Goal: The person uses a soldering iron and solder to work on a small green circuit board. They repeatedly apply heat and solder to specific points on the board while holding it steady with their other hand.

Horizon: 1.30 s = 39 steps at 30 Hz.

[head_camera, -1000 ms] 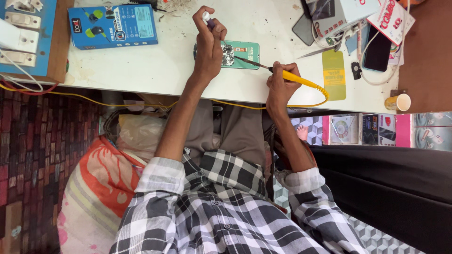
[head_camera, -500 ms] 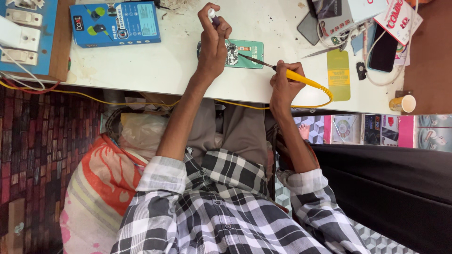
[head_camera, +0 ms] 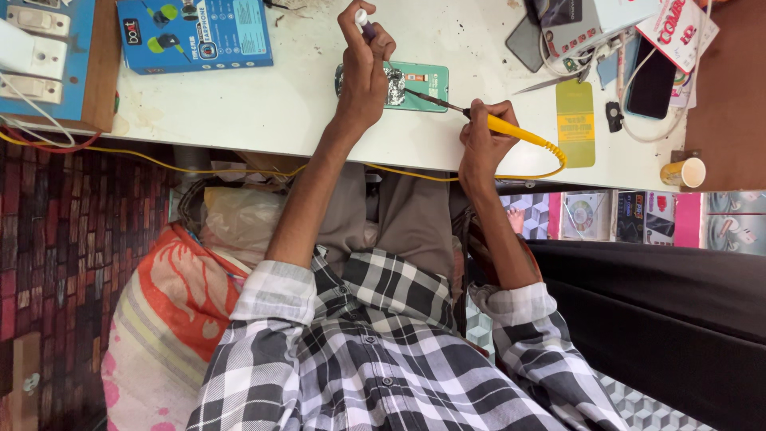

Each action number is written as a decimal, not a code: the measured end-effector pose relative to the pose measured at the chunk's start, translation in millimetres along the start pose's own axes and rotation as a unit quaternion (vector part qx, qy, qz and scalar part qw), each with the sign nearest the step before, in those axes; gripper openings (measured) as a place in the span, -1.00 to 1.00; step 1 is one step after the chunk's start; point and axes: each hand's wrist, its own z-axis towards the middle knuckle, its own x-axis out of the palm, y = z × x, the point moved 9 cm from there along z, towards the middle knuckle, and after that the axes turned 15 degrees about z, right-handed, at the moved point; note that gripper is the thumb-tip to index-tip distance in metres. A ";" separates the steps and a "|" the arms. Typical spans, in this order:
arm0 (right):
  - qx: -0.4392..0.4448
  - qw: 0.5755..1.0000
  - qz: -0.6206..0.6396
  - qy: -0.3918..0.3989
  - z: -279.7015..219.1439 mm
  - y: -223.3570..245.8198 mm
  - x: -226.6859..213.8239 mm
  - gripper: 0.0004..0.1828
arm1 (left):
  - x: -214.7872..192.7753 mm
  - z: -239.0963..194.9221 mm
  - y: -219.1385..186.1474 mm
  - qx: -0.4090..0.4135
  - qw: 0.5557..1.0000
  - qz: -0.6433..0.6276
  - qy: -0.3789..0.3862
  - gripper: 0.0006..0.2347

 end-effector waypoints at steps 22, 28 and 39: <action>-0.017 0.999 -0.017 -0.027 -1.4 1.4 -5.5 -0.69 | 2.7 4.6 -5.8 -0.010 0.999 -0.032 0.019 -0.77; -0.023 1.000 -0.015 -0.011 -5.8 5.5 -0.2 -0.73 | -0.5 0.6 -3.1 -0.075 0.996 -0.047 0.017 -0.78; -0.050 0.994 -0.097 0.011 -10.2 7.3 1.8 -0.75 | -13.0 -13.8 -0.4 -0.071 0.993 -0.088 0.028 -0.77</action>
